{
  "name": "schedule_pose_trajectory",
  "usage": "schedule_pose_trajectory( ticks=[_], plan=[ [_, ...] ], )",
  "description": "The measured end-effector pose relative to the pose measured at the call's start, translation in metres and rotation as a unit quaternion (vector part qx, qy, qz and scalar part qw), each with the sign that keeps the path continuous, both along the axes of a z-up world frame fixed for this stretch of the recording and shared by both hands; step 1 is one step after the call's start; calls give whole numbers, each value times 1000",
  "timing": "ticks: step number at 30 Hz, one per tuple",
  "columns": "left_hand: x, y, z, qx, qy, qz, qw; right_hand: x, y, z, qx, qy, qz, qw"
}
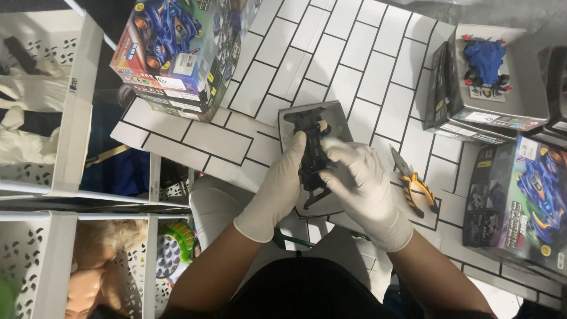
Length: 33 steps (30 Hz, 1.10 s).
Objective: The person is unboxing and assembling a plastic model toy car, fitting various components like the chassis and body parts together.
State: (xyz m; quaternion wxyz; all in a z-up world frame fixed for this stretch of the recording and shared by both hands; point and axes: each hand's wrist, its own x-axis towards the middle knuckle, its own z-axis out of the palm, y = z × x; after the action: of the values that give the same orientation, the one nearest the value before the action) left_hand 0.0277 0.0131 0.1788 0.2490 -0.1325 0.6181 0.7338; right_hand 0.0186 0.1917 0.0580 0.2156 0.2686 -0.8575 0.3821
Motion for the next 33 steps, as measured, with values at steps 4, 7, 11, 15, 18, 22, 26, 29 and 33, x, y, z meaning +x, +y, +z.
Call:
schedule_pose_trajectory(
  ticks=[4, 7, 11, 15, 18, 22, 26, 29, 33],
  plan=[
    [-1, 3, -28, 108, -13, 72, 991, -13, 5, -23, 69, 83, 30, 994],
    [-9, 0, -32, 112, 14, 55, 992, -12, 8, -6, 54, 50, 96, 993],
    [-8, -8, -51, 7, 73, 14, 997, -2, 5, 14, 23, 7, 113, 993],
    [-37, -7, -104, 138, 125, 98, 978, 0, 11, -7, -54, -92, -24, 994],
    [-32, -7, -103, 121, 21, 143, 982, -9, 8, -41, 24, -149, -81, 985],
    [-14, 6, -47, 61, -21, 79, 995, -5, -10, -29, 15, 34, -24, 999],
    [-6, 5, -30, 36, -71, 54, 995, -6, -16, -23, 61, 77, -5, 995],
    [-9, 0, -46, 57, -93, 59, 992, -6, -16, -11, 97, 96, 0, 991],
    [-3, -1, -19, 102, -45, 46, 993, -8, -14, -11, 66, 50, 42, 996]
  ],
)
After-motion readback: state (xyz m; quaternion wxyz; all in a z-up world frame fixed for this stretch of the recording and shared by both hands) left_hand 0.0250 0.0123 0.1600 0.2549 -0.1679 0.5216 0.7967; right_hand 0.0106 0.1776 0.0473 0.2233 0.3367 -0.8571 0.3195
